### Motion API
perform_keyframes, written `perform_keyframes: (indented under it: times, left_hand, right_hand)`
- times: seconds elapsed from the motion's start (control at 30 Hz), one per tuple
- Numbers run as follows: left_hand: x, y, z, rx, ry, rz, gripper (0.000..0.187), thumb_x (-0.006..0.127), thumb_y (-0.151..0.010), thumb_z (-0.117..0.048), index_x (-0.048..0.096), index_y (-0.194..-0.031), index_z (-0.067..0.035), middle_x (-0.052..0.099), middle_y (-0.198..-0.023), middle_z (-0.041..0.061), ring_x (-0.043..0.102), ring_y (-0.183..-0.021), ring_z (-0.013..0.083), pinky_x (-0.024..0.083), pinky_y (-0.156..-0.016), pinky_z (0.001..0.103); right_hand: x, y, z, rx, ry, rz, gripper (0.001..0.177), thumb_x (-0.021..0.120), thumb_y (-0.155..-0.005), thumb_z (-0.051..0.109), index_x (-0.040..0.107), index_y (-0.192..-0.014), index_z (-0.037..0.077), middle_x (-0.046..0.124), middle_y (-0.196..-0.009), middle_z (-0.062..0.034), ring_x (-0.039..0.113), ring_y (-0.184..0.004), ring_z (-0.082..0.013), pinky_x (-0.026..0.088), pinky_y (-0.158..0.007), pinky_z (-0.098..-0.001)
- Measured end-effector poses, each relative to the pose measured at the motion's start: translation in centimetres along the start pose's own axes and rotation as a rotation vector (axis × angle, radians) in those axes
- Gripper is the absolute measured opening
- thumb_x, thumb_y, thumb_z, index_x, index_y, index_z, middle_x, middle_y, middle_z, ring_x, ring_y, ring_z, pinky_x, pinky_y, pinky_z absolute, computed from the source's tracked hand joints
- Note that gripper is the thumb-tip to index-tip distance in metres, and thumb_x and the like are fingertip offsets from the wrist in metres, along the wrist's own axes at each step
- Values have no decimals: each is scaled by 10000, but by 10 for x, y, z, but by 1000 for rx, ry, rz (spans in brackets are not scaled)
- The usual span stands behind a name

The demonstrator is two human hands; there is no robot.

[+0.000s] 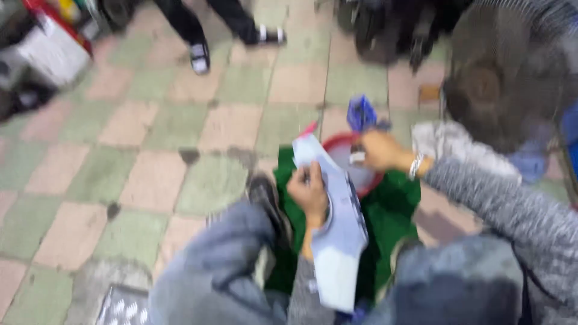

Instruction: The person sands a light blue motorcycle fairing with a white sanding block, then dips the block into a red bucket of water and continues sanding the part.

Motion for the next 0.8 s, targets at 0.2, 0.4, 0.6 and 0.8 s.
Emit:
perform_keyframes:
  times: [0.2, 0.4, 0.6, 0.8]
  left_hand:
    - [-1, -22, 6, 46, -55, 4, 446, 731, -917, -141, 479, -551, -96, 484, -497, 87, 466, -559, 208, 426, -684, 299]
    - [-2, -29, 20, 63, -75, 1, 468, 735, -924, -165, 457, -550, -119, 476, -489, 72, 476, -540, 217, 435, -693, 286]
    - [0, -23, 18, 71, -52, 4, 470, 739, -916, -153, 459, -540, -116, 473, -488, 63, 477, -519, 223, 438, -661, 286]
    - [-6, -22, -25, 146, -40, -23, 475, 745, -899, -117, 441, -535, -116, 453, -476, 66, 475, -492, 244, 436, -632, 295]
  right_hand:
    - [-13, 2, 0, 64, 3, 8, 344, 785, -772, 396, 795, -1052, 196, 779, -1049, -104, 688, -1133, -335, 563, -964, -484]
    - [13, -16, -14, 97, -36, 90, 339, 793, -782, 378, 804, -1058, 182, 786, -1049, -111, 704, -1119, -326, 567, -957, -468]
    - [13, -22, 1, 65, -54, 117, 342, 785, -773, 387, 790, -1050, 187, 793, -1070, -92, 712, -1117, -326, 570, -948, -491]
    - [13, -23, 17, 1, -19, 133, 330, 780, -777, 382, 793, -1052, 201, 791, -1077, -81, 716, -1111, -325, 570, -937, -491]
Point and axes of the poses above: each hand's wrist, its own y-axis away from the middle knuckle, its own x-axis out of the palm, z = x × y, the point moved 7 cm from there along -y, towards the middle knuckle
